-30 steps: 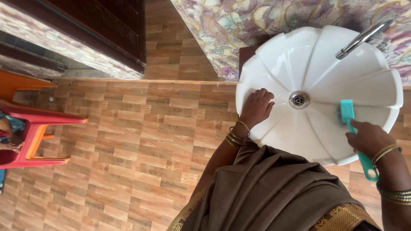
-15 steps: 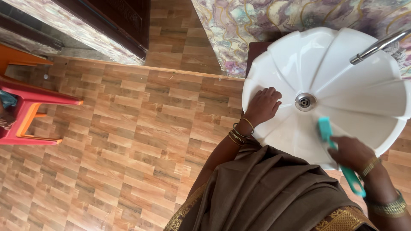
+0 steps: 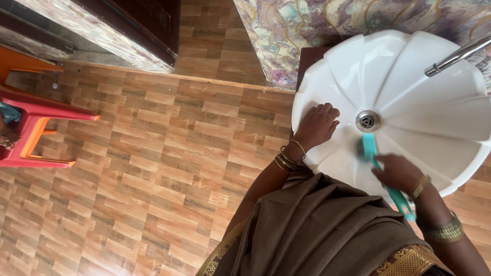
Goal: The person scrubs a white, flower-shaped sink with a teal brush, focusing on the basin and the drain area. They rinse the brush under the faucet and continue scrubbing the sink's interior surfaces.
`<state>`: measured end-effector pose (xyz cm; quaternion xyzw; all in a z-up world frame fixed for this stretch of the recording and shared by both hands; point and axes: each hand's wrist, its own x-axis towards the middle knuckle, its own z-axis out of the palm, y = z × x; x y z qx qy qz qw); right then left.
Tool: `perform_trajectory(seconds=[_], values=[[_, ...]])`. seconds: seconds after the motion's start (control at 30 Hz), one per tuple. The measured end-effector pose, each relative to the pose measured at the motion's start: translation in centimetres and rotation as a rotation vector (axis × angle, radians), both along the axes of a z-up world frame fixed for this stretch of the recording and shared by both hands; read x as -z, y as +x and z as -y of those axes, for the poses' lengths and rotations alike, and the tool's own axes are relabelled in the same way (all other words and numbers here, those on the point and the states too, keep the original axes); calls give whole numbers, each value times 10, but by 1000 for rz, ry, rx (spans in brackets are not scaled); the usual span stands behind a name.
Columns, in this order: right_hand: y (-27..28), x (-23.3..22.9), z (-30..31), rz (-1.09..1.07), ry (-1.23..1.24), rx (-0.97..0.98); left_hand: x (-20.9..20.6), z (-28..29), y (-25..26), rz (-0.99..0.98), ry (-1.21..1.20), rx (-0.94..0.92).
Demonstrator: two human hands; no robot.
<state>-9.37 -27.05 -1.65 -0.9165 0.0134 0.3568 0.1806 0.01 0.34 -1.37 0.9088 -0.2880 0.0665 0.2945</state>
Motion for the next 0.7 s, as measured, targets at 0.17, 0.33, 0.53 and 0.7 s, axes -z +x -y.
perform_trajectory(seconds=[0.17, 0.33, 0.53, 0.7], values=[[-11, 15, -3, 333, 21, -114, 2, 2, 3, -24, 31, -9], [51, 18, -8, 185, 93, 145, -1, 4, 6, -23, 63, -2], [11, -11, -15, -35, 136, 52, -2, 0, 1, -36, -46, 15], [-7, -9, -34, 135, 144, -1, -6, 2, 4, -58, -63, 4]])
